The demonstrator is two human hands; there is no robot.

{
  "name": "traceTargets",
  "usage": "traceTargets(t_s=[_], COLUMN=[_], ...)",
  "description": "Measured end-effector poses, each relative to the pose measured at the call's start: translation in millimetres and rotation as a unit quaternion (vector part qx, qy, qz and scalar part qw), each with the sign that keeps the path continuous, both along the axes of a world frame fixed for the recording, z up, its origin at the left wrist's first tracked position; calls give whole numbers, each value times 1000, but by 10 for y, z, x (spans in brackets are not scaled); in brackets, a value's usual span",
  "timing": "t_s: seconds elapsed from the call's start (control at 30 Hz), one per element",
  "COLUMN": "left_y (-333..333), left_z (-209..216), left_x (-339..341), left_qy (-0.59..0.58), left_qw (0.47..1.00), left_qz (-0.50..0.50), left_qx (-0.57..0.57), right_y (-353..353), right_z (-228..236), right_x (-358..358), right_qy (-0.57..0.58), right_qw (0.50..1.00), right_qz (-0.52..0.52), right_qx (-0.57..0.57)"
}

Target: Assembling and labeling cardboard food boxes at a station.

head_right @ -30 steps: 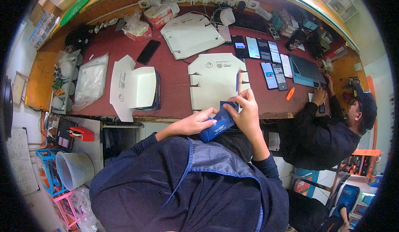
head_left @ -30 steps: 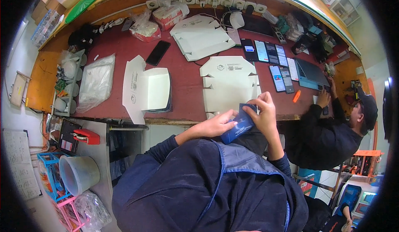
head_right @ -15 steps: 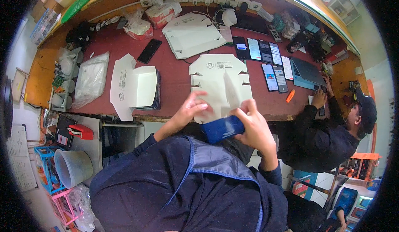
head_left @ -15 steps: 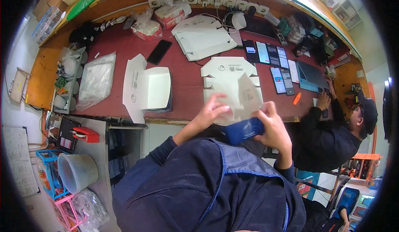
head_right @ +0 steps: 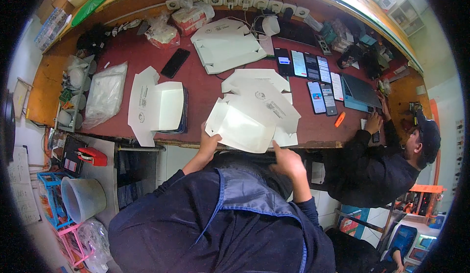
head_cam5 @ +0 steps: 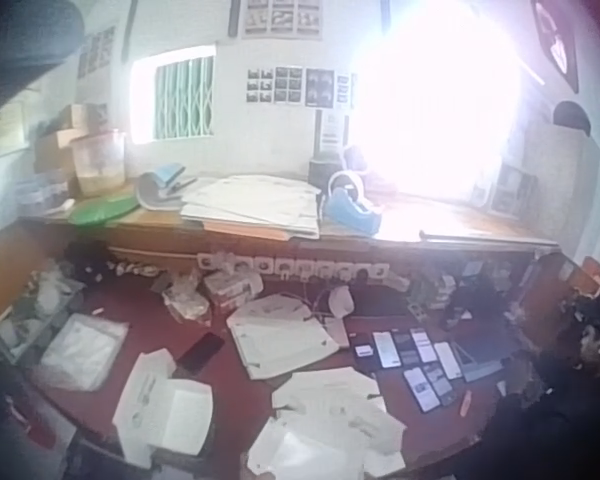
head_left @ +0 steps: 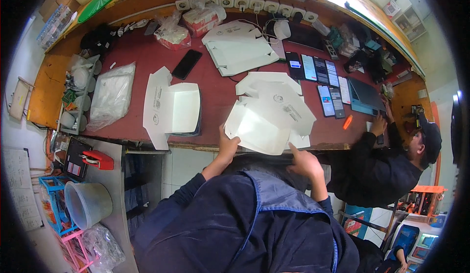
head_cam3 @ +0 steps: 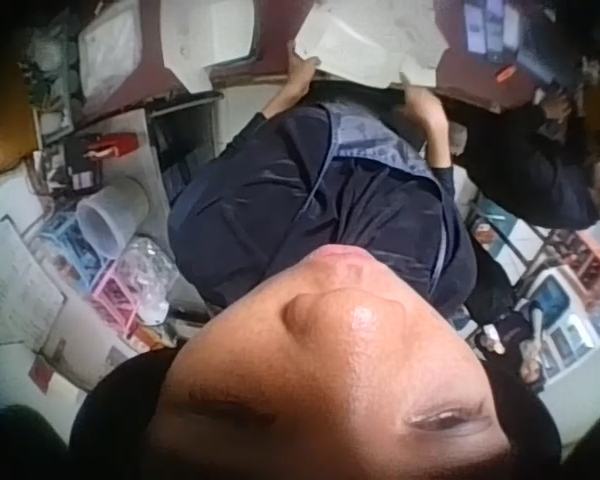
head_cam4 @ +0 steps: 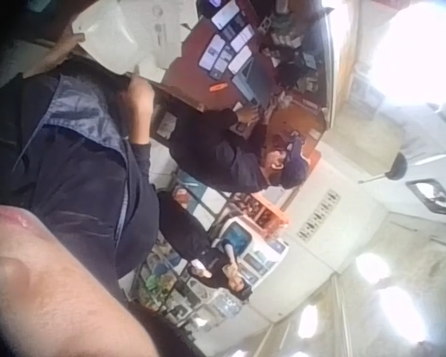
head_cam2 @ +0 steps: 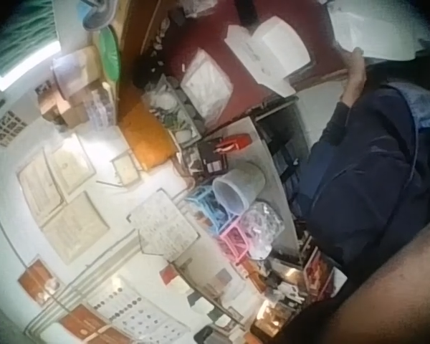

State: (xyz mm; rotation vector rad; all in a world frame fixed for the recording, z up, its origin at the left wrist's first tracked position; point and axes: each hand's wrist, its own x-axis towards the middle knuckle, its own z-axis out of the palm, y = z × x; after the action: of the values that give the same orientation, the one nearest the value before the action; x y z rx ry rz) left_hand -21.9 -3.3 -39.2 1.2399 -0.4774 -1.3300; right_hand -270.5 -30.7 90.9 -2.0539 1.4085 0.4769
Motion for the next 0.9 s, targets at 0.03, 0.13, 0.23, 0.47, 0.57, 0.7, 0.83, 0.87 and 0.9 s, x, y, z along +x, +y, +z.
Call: traceTargets(t_s=[0.03,0.13,0.23,0.47,0.57,0.7,0.83,0.87,0.9], left_y=[1,82,172,245,216,104,51,48,47], left_z=[29,388,763,670,496,608,586,545,495], left_x=[-41,-71,-104,-117,-162,-107,-71,-53,-27], left_qy=[-105,-295,-457,-371,-186,-438,-611,-611,-589], left_qw=[991,939,817,890,967,884,776,777,786], left_qz=[52,42,-77,8,90,38,-99,-97,-94], left_qx=[-69,-174,-342,-264,-147,-157,-121,-118,-166], right_y=[6,-12,64,-17,-3,68,-35,-70,-100], right_z=[-11,-183,-366,-401,-514,-611,-884,-978,-939], right_x=[125,698,1209,1103,1052,1134,1140,1122,1149], right_qy=[-92,-452,-573,-617,-595,-566,-515,-547,-546], right_qw=[993,855,655,592,616,746,781,732,733], right_qz=[7,-253,-479,-509,-508,-343,-348,-393,-392], right_qx=[-73,-5,118,98,90,75,58,100,101])
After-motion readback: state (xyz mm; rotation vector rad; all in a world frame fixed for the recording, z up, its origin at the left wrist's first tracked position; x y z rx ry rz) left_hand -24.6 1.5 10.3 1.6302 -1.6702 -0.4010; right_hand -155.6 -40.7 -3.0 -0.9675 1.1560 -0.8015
